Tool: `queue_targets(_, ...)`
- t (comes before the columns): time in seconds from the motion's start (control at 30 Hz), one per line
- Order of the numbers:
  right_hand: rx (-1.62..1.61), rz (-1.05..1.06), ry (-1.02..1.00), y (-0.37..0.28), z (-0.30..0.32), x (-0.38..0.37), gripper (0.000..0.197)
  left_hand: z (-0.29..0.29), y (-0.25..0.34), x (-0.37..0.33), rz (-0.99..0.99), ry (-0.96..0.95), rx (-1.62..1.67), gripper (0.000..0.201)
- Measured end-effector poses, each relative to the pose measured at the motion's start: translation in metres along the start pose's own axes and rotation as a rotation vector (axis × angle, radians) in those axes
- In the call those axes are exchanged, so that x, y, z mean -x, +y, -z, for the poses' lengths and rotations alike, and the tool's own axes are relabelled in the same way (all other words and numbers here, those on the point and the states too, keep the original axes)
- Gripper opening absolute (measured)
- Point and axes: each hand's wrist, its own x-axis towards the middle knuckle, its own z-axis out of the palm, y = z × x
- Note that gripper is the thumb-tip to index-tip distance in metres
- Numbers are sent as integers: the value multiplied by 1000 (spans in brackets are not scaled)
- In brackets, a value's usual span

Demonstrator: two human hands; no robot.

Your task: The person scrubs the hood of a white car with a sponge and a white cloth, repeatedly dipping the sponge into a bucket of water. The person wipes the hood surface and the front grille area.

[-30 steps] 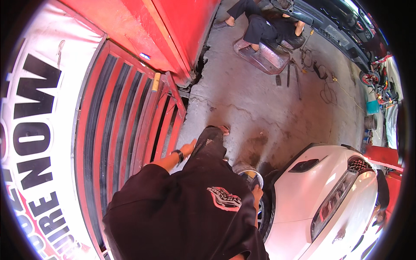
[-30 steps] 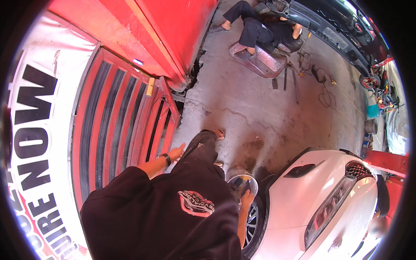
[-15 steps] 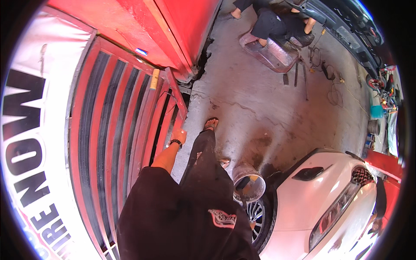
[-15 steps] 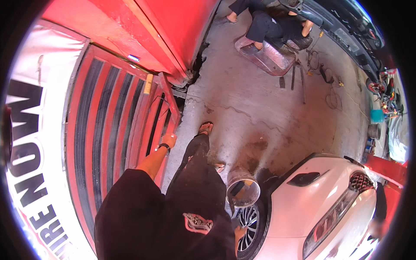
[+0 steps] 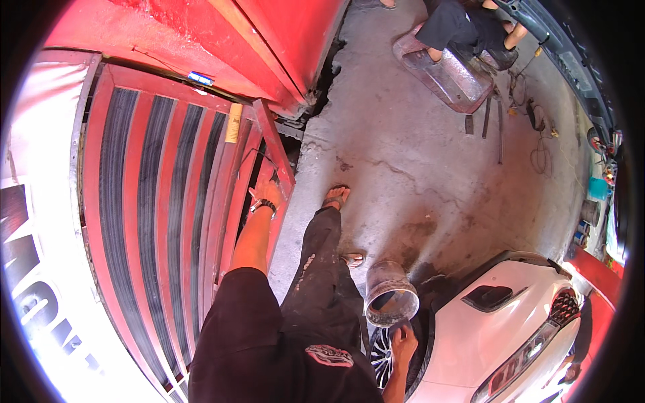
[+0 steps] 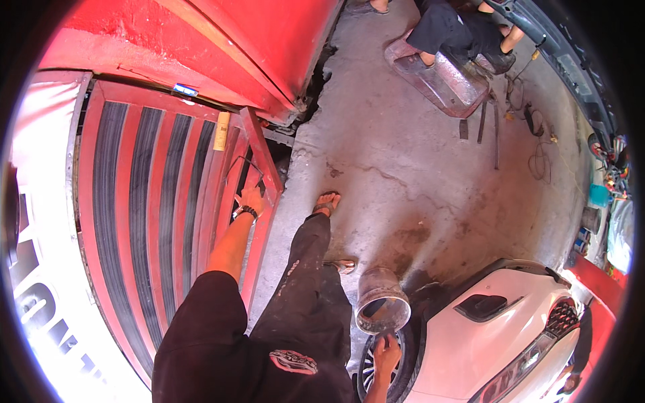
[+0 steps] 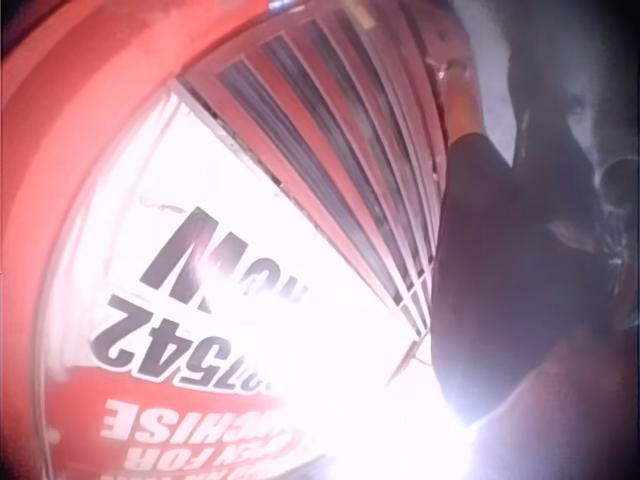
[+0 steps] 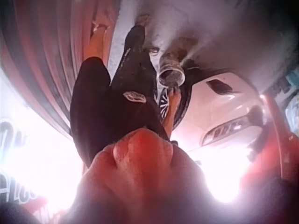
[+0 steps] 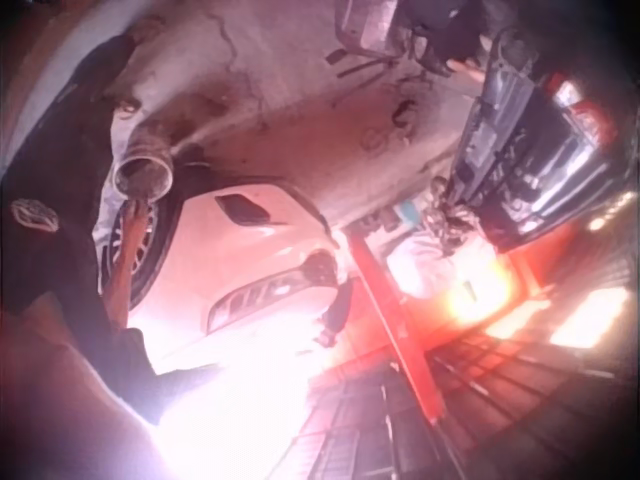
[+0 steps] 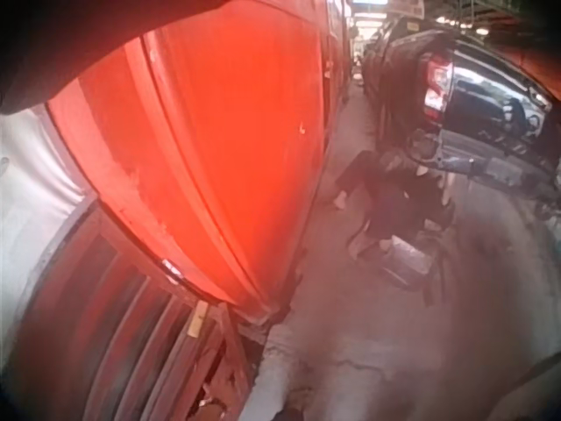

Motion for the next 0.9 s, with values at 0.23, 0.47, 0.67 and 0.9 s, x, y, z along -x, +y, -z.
queue_targets(0.23, 132, 344, -13, -120, 35, -88, 16, 51, -15, 31, -345, 266, 363, 15)
queue_targets(0.47, 273, 538, 109, -174, 76, -100, 10, 173, 86, 203, -869, 142, 634, 12)
queue_targets(0.67, 77, 633, 310, -170, 113, -43, 23, 242, 187, 354, -1551, 12, 459, 16)
queue_targets(0.9, -66, 336, 629, -100, 174, 28, 16, 317, 276, 477, -2000, 308, 564, 32)
